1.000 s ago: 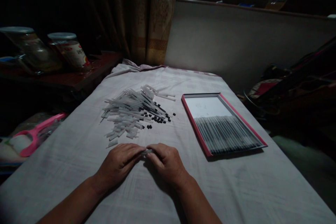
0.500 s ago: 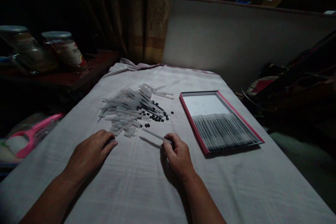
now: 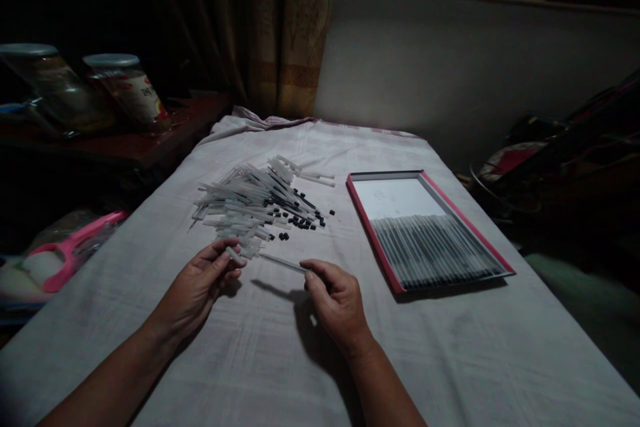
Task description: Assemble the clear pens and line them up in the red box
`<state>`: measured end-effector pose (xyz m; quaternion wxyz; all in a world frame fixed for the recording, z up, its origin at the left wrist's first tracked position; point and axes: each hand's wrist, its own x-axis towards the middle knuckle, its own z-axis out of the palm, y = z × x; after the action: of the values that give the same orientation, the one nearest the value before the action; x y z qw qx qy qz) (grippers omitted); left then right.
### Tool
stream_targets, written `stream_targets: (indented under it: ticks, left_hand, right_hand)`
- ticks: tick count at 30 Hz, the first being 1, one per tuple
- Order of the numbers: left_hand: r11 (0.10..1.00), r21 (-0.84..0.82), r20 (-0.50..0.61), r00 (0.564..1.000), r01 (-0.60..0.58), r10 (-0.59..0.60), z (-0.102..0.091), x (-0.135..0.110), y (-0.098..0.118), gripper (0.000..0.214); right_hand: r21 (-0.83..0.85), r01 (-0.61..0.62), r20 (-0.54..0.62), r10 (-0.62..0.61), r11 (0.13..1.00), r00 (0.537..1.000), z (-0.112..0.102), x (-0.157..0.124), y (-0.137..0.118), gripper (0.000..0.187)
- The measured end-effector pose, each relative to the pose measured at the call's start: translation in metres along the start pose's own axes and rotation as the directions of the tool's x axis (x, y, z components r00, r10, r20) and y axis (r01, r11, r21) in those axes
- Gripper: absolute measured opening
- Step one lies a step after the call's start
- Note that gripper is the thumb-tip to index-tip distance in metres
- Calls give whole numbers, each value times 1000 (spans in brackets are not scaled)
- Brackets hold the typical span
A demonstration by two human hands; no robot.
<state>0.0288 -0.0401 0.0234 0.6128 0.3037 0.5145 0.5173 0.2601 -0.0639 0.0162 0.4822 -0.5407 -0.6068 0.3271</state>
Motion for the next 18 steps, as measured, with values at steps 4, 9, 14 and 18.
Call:
stream_targets:
  ticks: [4, 9, 14, 18]
  left_hand:
    - [996, -45, 5, 997, 75, -75, 3, -1, 1, 37]
    - [991, -65, -41, 992, 117, -119, 8, -4, 1, 38]
    - [993, -42, -3, 994, 110, -111, 9, -5, -1, 36]
    - [996, -17, 33, 995, 93, -92, 8, -6, -1, 36]
  right_hand:
    - [4, 53, 24, -53, 999, 998, 1, -2, -5, 22]
    - [3, 31, 10, -31, 1000, 999, 1, -2, -3, 22]
    - [-8, 46, 48, -46, 999, 998, 5, -3, -6, 22]
    - [-7, 44, 54, -44, 999, 998, 7, -4, -9, 23]
